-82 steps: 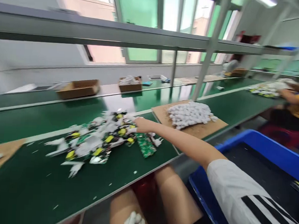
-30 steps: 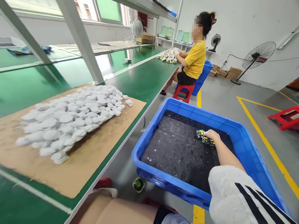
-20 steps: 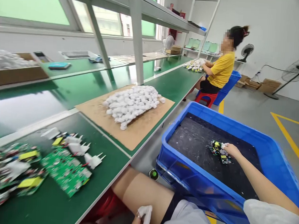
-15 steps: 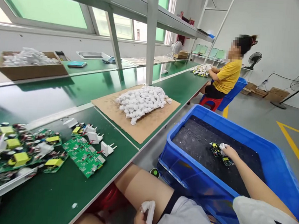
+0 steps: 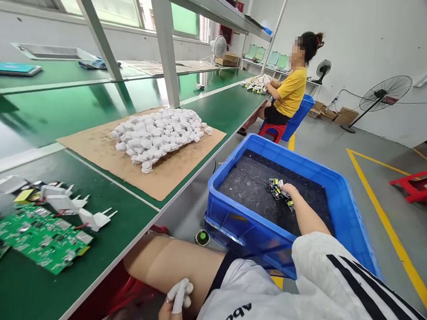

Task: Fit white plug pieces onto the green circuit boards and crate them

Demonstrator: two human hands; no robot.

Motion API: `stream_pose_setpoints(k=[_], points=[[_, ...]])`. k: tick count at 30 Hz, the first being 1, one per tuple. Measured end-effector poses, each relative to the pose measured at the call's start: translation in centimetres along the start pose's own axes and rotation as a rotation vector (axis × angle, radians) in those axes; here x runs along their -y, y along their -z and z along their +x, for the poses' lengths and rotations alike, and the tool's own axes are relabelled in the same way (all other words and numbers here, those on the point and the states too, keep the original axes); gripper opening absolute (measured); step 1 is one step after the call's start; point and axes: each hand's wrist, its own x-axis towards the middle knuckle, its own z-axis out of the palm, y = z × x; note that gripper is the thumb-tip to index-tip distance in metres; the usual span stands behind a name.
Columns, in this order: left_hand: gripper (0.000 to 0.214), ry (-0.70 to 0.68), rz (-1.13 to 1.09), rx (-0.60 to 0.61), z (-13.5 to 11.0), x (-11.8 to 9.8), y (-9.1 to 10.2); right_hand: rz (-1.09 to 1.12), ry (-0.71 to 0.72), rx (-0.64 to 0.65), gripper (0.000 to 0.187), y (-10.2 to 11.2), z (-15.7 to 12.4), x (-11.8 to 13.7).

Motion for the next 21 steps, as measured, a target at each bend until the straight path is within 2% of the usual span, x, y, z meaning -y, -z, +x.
stream_pose_setpoints(k=[3, 6, 9, 14, 18, 21], points=[[0.043, 0.031, 0.033, -0.117, 0.3, -0.8, 0.1, -0.030, -0.008, 0.045, 0.032, -0.2, -0.1, -0.2], [0.042, 0.078, -0.149, -0.205, 0.3, -1.9, 0.1, -0.055, 0.015, 0.031, 0.034, -0.4, -0.7, -0.8], [0.043, 0.135, -0.322, -0.172, -0.3, -2.7, -0.3, -0.082, 0.052, -0.020, 0.032, -0.5, -1.6, -1.5], [0.043, 0.142, -0.366, -0.038, -1.7, -3.7, -1.6, -0.129, 0.114, -0.114, 0.032, -0.8, -3.3, -1.8], [0.042, 0.147, -0.466, -0.094, -1.9, -3.7, -2.0, -0.145, 0.145, -0.210, 0.043, -1.6, -4.8, -1.4], [0.041, 0.172, -0.531, -0.159, -1.0, -2.6, -1.0, -0.162, 0.196, -0.195, 0.041, -1.7, -4.8, -1.0]])
